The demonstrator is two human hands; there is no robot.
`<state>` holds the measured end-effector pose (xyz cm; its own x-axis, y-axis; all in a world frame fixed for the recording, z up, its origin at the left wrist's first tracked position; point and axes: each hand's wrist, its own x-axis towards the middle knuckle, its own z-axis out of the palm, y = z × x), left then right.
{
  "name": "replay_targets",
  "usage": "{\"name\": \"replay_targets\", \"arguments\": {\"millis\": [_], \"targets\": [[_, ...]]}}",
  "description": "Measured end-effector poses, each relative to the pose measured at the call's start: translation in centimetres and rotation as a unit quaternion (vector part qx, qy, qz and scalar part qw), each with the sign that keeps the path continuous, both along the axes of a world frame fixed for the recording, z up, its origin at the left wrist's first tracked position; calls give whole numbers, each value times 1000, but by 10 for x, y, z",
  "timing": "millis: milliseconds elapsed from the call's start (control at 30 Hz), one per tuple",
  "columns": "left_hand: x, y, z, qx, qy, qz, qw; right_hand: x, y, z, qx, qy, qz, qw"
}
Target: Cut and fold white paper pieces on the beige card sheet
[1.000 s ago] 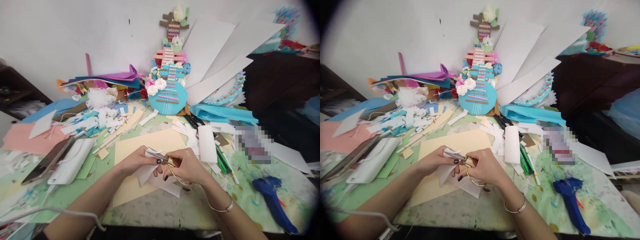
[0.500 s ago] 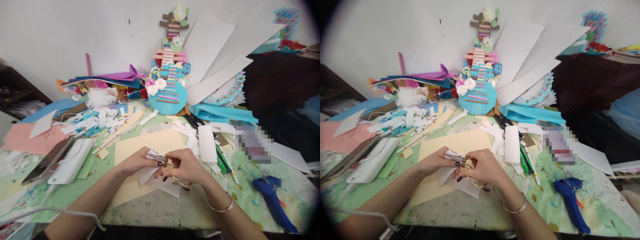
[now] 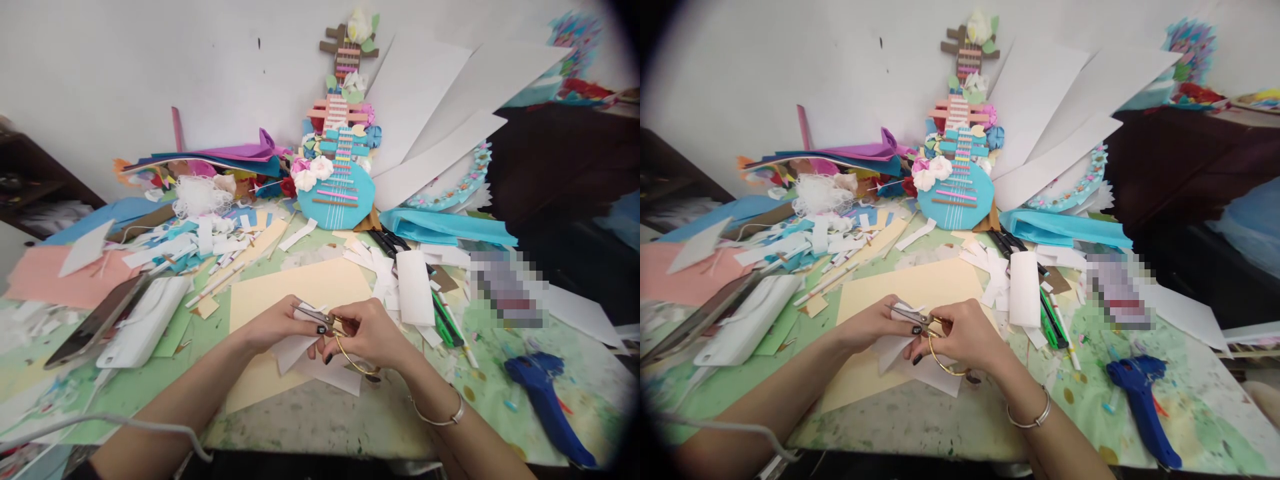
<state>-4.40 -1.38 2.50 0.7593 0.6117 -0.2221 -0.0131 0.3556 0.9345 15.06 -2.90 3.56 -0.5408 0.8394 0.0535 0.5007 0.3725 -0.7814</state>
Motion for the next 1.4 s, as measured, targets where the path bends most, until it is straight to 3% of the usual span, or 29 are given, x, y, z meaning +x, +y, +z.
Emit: {"name": "replay_targets", "arguments": {"millis": [733, 833, 1000, 1400], "targets": [[2, 0, 3, -14, -6, -1, 1000, 4, 2, -8, 13, 19, 0, 1000], [0, 0, 3, -14, 0, -1, 1000, 4, 4, -9, 21, 26, -42, 999], [-6, 1, 0, -13, 17, 28, 999, 8, 12, -16, 26, 48, -176, 983], [-6, -1, 6, 75, 18, 114, 990, 9, 16, -15, -16, 122, -205, 971]]}}
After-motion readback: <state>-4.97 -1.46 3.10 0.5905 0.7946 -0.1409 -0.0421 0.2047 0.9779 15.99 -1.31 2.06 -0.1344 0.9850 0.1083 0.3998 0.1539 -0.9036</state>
